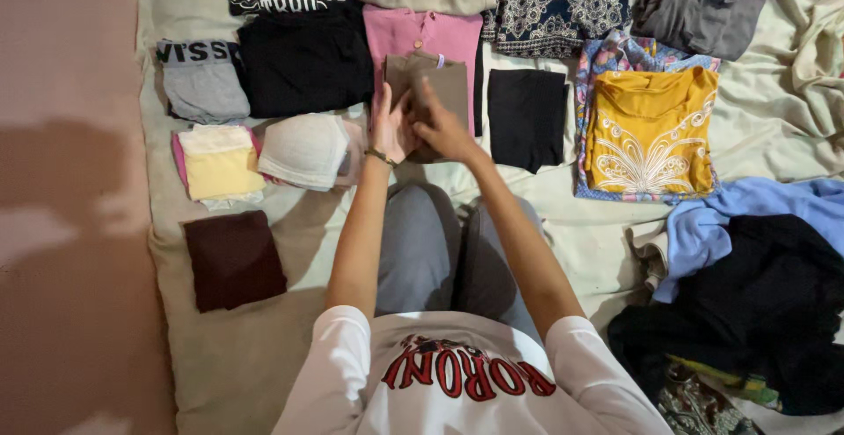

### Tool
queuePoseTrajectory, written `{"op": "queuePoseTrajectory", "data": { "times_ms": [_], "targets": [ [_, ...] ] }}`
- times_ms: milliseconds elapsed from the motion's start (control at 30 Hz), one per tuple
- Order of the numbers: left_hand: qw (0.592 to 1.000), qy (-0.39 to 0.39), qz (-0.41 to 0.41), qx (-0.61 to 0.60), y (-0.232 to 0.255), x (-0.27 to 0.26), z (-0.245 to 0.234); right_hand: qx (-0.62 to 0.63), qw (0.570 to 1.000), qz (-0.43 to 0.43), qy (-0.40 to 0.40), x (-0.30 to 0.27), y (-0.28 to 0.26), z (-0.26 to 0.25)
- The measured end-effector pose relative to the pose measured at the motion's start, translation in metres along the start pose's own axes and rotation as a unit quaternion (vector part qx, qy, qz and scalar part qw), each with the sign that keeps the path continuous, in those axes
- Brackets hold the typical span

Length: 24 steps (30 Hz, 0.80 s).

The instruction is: The person folds several garments by hand on a bed, including a yellow top, black shorts, a brown top, a black t-shirt, and a light blue cardigan. Each item is smoothed, folded into a compact rectangle, and placed in a growing stack.

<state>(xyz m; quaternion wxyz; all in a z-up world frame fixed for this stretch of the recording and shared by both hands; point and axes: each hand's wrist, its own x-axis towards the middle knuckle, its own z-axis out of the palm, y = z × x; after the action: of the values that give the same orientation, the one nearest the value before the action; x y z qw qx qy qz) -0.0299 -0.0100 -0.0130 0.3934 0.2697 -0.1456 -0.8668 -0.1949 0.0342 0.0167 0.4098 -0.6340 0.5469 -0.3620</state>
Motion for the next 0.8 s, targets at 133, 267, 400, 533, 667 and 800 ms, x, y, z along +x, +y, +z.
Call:
{"op": "queuePoseTrajectory", "data": {
  "times_ms": [133,267,400,533,667,800],
  "targets": [
    [0.994,0.088,0.018,0.055,-0.011,0.022,-0.039,0.023,0.998,-0.017,-0.050,-0.008,-0.017,0.026],
    [0.988,0.085,0.027,0.125,-0.015,0.042,-0.076,0.006,1.000,0.004,0.004,-0.026,0.003,0.004],
    [0.942,0.052,0.124,0.309,0.004,0.049,-0.082,-0.015,0.992,0.020,0.120,-0.039,0.048,-0.015],
    [0.709,0.159,0.301,0.618,0.018,0.033,-0.048,0.126,0.980,0.068,0.137,-0.035,0.087,-0.011],
    [0.516,0.185,0.290,0.784,-0.017,-0.009,-0.001,0.174,0.939,0.246,0.166,-0.024,0.113,-0.001],
    [0.550,0.183,0.263,0.771,-0.059,-0.002,0.022,0.166,0.930,0.285,0.163,0.000,0.116,0.001]
  ]
}}
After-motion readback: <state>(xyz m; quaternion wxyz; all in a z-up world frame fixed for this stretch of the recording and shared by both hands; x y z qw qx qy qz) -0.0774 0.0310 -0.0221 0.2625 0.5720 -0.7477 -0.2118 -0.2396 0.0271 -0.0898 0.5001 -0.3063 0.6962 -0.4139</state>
